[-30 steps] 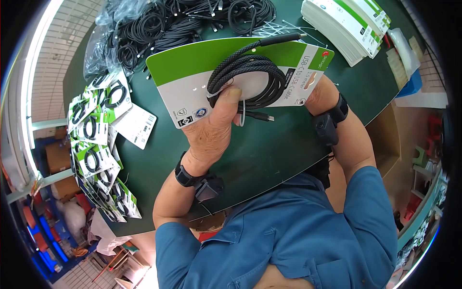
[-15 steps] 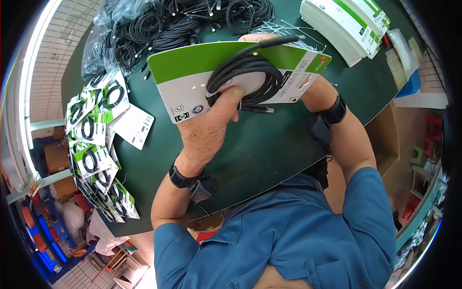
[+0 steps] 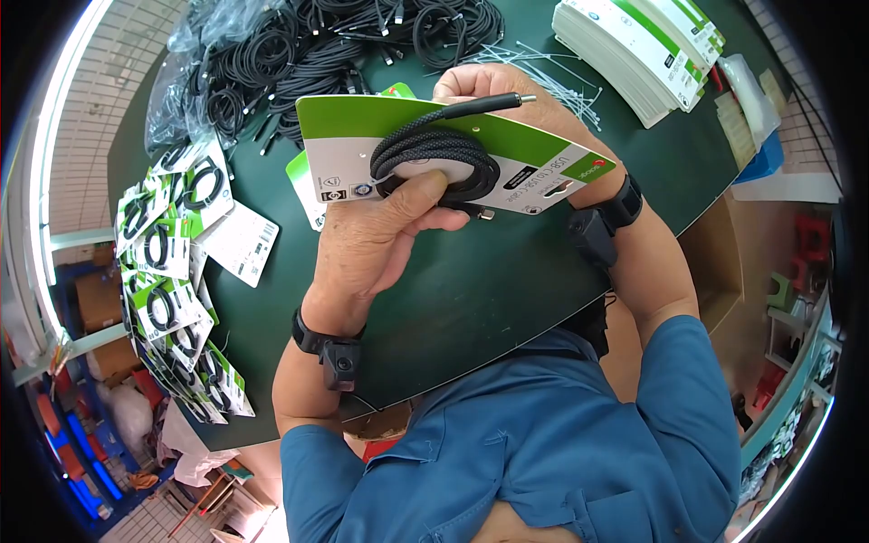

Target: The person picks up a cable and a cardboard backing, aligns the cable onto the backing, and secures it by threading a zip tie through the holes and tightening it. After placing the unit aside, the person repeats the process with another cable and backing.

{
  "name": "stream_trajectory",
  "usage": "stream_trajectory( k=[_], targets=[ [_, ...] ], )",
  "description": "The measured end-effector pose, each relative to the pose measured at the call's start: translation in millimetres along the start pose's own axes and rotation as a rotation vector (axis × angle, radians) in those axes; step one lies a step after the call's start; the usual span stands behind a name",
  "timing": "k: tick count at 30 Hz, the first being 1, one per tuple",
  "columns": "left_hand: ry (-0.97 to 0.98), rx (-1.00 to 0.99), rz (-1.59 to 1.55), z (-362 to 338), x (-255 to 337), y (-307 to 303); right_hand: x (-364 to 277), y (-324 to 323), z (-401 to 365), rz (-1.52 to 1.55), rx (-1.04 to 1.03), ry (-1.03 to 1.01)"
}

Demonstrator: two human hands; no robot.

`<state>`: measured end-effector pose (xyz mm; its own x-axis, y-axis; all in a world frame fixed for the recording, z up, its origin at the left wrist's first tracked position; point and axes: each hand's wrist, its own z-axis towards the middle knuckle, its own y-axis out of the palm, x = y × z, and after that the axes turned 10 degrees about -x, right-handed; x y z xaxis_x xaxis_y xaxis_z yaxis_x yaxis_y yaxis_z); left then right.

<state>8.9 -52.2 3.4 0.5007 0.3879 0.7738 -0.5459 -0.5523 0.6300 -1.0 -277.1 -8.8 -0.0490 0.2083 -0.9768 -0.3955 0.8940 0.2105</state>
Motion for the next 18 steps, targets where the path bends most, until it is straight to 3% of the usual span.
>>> stream_trajectory(
  k=[10, 13, 18],
  targets=[
    [-0.032, 0.021, 0.167, 6, 1, -3, 6, -5, 3, -0.112, 0.0, -0.026],
    [-0.006, 0.022, 0.218, 6, -5, -7, 2, 1, 2, 0.023, 0.011, 0.063],
    [0.104, 0.023, 0.301, 7, -18, -14, 19, -4, 8, 0.256, 0.01, 0.005]
  ],
)
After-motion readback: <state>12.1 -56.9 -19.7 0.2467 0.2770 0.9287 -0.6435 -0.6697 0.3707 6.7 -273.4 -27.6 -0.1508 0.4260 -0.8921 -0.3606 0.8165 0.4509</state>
